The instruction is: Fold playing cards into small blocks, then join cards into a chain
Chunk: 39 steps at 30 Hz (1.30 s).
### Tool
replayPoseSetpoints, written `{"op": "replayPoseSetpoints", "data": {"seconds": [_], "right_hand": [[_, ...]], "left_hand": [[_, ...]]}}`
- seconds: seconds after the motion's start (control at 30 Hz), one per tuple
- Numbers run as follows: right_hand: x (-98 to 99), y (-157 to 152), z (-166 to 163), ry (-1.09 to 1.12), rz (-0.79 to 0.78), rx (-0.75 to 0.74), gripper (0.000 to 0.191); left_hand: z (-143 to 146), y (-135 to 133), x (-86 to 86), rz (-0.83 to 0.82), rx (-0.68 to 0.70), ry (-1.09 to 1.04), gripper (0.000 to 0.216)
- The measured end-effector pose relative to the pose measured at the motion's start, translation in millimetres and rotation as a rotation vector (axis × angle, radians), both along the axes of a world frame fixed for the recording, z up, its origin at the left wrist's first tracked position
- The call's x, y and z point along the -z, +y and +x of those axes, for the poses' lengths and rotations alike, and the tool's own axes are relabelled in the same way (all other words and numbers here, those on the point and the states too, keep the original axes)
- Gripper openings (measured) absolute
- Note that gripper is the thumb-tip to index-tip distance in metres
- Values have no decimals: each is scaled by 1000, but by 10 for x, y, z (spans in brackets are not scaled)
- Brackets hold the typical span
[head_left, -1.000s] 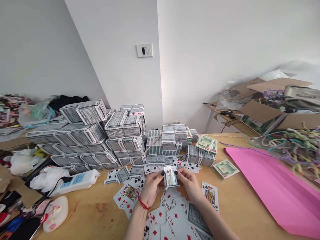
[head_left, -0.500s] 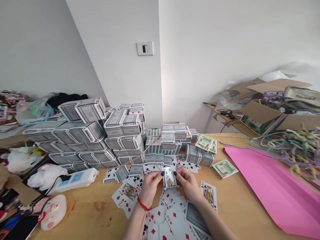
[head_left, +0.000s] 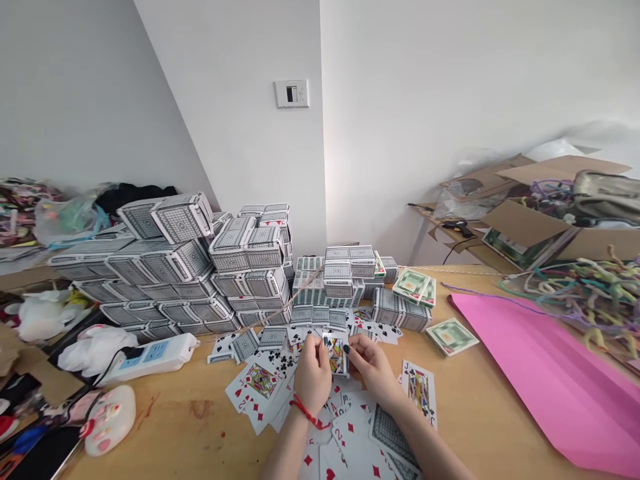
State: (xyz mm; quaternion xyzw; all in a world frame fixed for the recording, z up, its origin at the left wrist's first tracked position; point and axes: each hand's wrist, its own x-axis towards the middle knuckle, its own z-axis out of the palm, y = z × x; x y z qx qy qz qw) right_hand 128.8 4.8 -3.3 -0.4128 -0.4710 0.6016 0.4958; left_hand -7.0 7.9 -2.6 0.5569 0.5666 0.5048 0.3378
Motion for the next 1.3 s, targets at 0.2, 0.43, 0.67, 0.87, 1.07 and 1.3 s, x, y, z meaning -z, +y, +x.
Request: {"op": "replayPoseSetpoints", "data": {"seconds": [0.2,0.43,0.67,0.87,1.07,1.3], "right_hand": [[-37,-25,-30,29,-19,3,31],[-39,-23,-54,101,-79,78,27],[44,4,-23,138,-90,121,26],[56,18,-15,173,-110,116,26],[25,4,-15,167,-135,116,19],[-23,-20,-53,268,-206,112,9]], "left_hand": [[14,11,29,-27,67,110,21],[-10,22,-42,-59,161,-100,25],[-78,4,-44,-102,269,-205,23],[-77,3,-57,-130,323,-236,14],[-75,6,-43,-93,286,-230,10],[-66,19,-10,-43,215,-239,10]]}}
